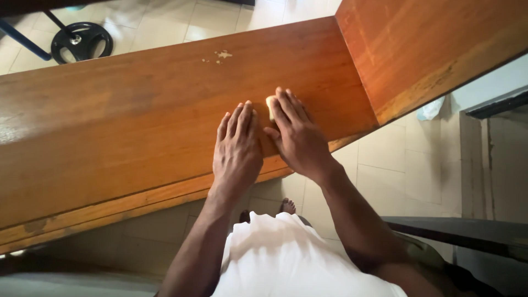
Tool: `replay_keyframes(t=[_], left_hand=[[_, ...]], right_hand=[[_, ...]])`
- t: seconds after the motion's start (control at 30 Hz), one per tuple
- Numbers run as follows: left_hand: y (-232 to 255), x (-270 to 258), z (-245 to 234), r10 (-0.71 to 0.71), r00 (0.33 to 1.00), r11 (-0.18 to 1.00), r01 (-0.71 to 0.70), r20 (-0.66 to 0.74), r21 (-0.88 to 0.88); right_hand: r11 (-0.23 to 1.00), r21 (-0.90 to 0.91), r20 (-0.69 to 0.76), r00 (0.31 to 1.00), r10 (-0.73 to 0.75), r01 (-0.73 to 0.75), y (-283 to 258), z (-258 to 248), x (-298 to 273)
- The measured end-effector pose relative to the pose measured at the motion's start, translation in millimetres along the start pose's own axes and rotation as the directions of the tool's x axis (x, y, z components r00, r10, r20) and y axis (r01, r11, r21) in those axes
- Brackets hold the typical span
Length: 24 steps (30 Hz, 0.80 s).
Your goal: Applying a bar of soap or wax to the surface and edges of a wooden shelf to treat it.
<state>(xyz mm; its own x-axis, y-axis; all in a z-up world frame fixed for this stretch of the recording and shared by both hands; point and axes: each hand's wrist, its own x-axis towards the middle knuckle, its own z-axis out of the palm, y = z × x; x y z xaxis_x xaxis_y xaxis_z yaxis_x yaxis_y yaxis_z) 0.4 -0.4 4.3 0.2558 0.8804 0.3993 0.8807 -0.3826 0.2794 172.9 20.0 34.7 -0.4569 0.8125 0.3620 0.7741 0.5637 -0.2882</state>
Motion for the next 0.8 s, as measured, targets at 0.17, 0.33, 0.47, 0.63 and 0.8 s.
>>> replay_keyframes(t=[0.17, 0.33, 0.47, 0.63, 0.8], left_hand=[[0, 0, 3, 0.003, 1.000, 1.000, -0.003, -0.016, -0.024], [-1, -2, 4, -0.008, 1.000, 1.000, 0.008, -0.017, -0.005], [1, -1, 1, -0.001, 1.000, 1.000, 0.001, 0.001, 0.011], [-2, -1, 6, -0.012, 1.000, 1.000, 0.013, -0.016, 0.022], [-13, 1, 5, 0.086, 0.996, 0.995, -0.087, 0.023, 0.054]], right_hand=[[0.999, 0.011, 0.001, 0.999, -0.041, 0.041, -5, -5, -13], [0.999, 0.035, 0.051, 0.999, -0.016, 0.014, 2, -5, -12], [1.000, -0.025, 0.015, 1.000, -0.012, 0.012, 10, 0, -3], [0.998, -0.033, 0.002, 0.998, -0.059, 0.059, 8, -5, -16], [0.999, -0.023, 0.108, 0.994, -0.027, 0.030, 24, -8, -16]])
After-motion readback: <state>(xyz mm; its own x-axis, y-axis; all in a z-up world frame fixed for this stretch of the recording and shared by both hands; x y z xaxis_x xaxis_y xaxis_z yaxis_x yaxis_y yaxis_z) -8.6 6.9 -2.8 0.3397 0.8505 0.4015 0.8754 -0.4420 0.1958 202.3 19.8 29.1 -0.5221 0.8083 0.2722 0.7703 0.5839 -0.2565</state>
